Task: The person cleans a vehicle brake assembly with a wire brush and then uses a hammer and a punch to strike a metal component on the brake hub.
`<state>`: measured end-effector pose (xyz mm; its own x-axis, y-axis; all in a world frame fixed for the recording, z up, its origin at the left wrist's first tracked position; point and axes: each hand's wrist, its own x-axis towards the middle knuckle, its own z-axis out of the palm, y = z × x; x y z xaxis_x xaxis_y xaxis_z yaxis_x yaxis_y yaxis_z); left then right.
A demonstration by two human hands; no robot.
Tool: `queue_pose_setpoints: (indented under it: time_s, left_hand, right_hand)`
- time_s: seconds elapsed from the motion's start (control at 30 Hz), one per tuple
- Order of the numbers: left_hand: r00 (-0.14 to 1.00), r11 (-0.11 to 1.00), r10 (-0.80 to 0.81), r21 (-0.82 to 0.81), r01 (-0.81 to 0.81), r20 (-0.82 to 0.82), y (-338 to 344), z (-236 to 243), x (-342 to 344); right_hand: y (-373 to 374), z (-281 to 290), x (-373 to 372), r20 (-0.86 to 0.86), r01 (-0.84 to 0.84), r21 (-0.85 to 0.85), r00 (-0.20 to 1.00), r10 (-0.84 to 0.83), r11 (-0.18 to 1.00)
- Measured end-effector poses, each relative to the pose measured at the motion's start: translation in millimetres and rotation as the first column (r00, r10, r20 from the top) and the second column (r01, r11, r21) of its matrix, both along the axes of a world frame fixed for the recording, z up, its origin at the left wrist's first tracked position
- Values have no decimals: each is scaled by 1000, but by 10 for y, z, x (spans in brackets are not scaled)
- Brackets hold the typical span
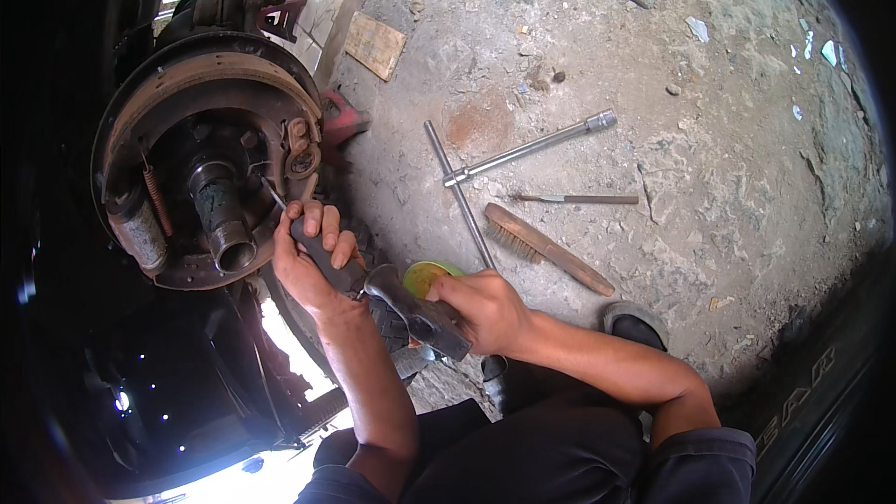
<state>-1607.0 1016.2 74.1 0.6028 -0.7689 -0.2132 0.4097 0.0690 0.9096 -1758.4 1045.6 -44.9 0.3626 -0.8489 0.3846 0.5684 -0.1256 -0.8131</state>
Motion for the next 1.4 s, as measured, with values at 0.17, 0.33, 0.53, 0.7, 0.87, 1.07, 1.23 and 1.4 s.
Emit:
queue_pose_setpoints:
  time_s: [0.17, 0.33, 0.53, 0.7, 0.87, 1.07, 1.23, 1.4]
  left_hand:
    - [1000, 999, 13, 29, -13, 25, -3, 4, -10]
    - [996, 993, 24, 109, -34, 88, -10, 34, -8]
    - [998, 997, 28, 77, -33, 61, -18, 60, -7]
    - [994, 1000, -13, -5, 13, -109, -36, 99, 30]
    - [978, 998, -34, -61, 22, -208, -34, 145, 23]
    - [980, 999, -6, -36, -2, -199, -31, 149, 23]
    - [988, 999, -50, -22, 47, -149, -56, 137, -76]
    - [982, 998, -35, -55, 25, -188, -65, 157, -14]
  right_hand:
    - [-6, 17, -5, 8, -2, 20, 1000, 2, 1000]
    - [13, -5, 7, -1, 0, 13, 1000, 0, 1000]
    - [78, -151, 103, 21, 112, -152, 994, -110, 982]
    - [36, -200, 169, -83, 89, -234, 990, -111, 968]
    - [16, -156, 117, 49, 141, -307, 990, -132, 941]
    - [60, -193, 110, -96, 87, -205, 989, -109, 975]
    - [68, -182, 101, -37, 87, -179, 995, -95, 980]
    - [81, -157, 96, -29, 51, -164, 998, -57, 985]
